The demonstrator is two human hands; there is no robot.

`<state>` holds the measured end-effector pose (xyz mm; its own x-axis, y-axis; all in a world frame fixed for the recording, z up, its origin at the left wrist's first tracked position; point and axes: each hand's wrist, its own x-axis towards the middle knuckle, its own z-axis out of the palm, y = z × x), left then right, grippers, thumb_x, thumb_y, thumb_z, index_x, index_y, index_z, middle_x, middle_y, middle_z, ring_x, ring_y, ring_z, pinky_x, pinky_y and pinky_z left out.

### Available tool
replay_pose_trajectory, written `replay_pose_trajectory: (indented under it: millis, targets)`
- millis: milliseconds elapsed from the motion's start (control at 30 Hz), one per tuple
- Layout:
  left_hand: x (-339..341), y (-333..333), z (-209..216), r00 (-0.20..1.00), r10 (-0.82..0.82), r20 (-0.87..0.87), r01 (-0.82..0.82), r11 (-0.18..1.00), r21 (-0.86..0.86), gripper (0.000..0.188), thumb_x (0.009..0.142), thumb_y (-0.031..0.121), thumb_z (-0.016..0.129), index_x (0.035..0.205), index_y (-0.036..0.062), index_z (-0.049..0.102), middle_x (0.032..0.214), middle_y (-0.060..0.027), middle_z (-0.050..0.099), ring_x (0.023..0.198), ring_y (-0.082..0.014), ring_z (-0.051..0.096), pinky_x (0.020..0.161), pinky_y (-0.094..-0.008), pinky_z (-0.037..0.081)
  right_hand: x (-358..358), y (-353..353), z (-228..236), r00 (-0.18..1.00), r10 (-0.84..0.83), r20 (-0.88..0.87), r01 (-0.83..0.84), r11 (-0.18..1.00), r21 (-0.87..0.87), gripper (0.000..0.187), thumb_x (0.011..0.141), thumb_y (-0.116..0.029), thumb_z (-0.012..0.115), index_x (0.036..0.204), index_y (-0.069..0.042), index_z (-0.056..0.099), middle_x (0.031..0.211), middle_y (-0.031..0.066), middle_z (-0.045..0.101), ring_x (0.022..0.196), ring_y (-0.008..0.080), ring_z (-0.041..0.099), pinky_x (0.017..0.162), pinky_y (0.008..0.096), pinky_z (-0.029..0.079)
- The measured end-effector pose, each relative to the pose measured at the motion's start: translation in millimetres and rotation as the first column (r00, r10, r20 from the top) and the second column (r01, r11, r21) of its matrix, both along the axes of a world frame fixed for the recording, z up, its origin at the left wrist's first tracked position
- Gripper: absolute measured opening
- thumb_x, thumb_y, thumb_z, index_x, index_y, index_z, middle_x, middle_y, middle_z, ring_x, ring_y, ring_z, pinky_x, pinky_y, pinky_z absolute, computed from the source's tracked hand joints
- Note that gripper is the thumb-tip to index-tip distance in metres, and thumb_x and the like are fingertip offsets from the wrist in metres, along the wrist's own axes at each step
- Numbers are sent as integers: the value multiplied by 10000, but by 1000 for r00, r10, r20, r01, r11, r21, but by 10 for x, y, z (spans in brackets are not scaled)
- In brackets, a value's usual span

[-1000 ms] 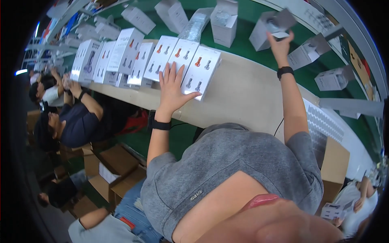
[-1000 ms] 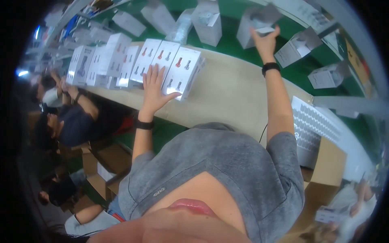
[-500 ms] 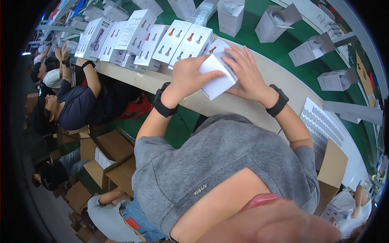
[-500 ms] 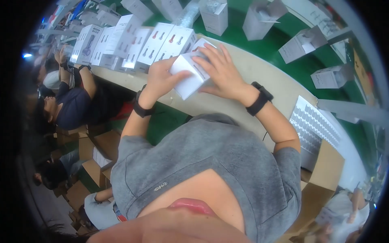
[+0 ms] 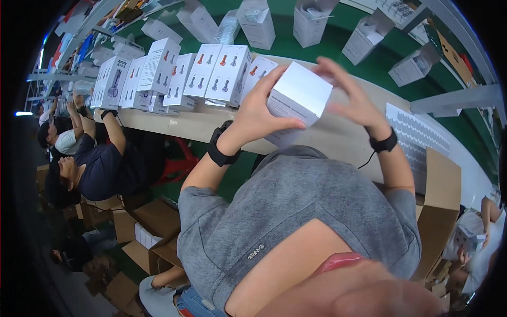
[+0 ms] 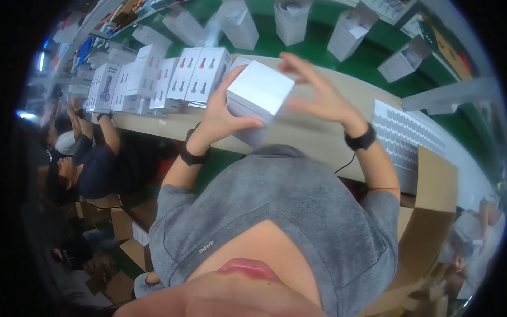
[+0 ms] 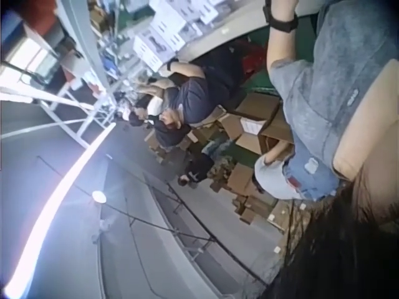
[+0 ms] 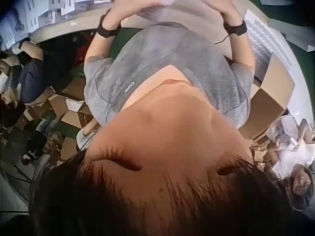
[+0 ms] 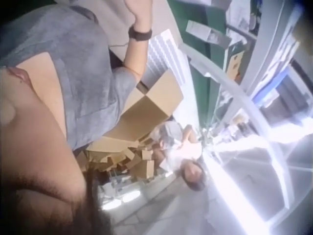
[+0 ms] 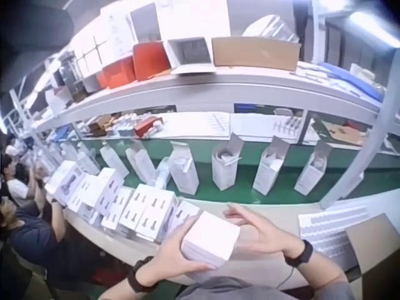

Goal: The person packages handheld fans by hand, placing each fan into a plastic sleeve, sliding it into a cardboard box, and tucking in the box flaps. They then stack the boxed fans on the table and eventually place them into a larger shipping carton.

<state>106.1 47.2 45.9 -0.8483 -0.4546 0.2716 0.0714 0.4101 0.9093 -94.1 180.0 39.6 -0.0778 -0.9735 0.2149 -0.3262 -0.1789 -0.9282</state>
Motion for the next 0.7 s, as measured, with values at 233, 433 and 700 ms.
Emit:
replay_pose_trajectory:
  millis: [233, 433, 700]
  targets:
    - [-59, 122, -76, 1000, -23, 21, 31, 804, -594, 884, 483, 415, 818, 1242, 111, 480, 1074, -160, 484, 971, -322, 491, 861, -384, 376, 135, 199, 373, 772, -10, -636, -77, 991, -109, 635, 712, -208, 662, 1279, -56, 421, 1232, 173, 478, 1118, 322, 480, 908, 373, 410]
    - [-126, 197, -35, 982, -86, 167, 172, 767, -618, 871, 465, 445, 812, 1212, 108, 517, 1063, -160, 491, 933, -308, 492, 802, -380, 380, 164, 321, 367, 742, 23, -670, -54, 998, -26, 594, 714, -171, 639, 1263, -66, 438, 1158, 175, 539, 1004, 333, 551, 834, 371, 464]
    - [-160, 314, -80, 958, -81, 274, 252, 692, -676, 863, 468, 451, 807, 1214, 123, 524, 1043, -166, 495, 936, -306, 491, 795, -379, 380, 296, 409, 238, 778, 87, -622, 31, 984, 177, 689, 643, -116, 640, 1276, -7, 391, 1054, 214, 573, 890, 363, 588, 762, 380, 483]
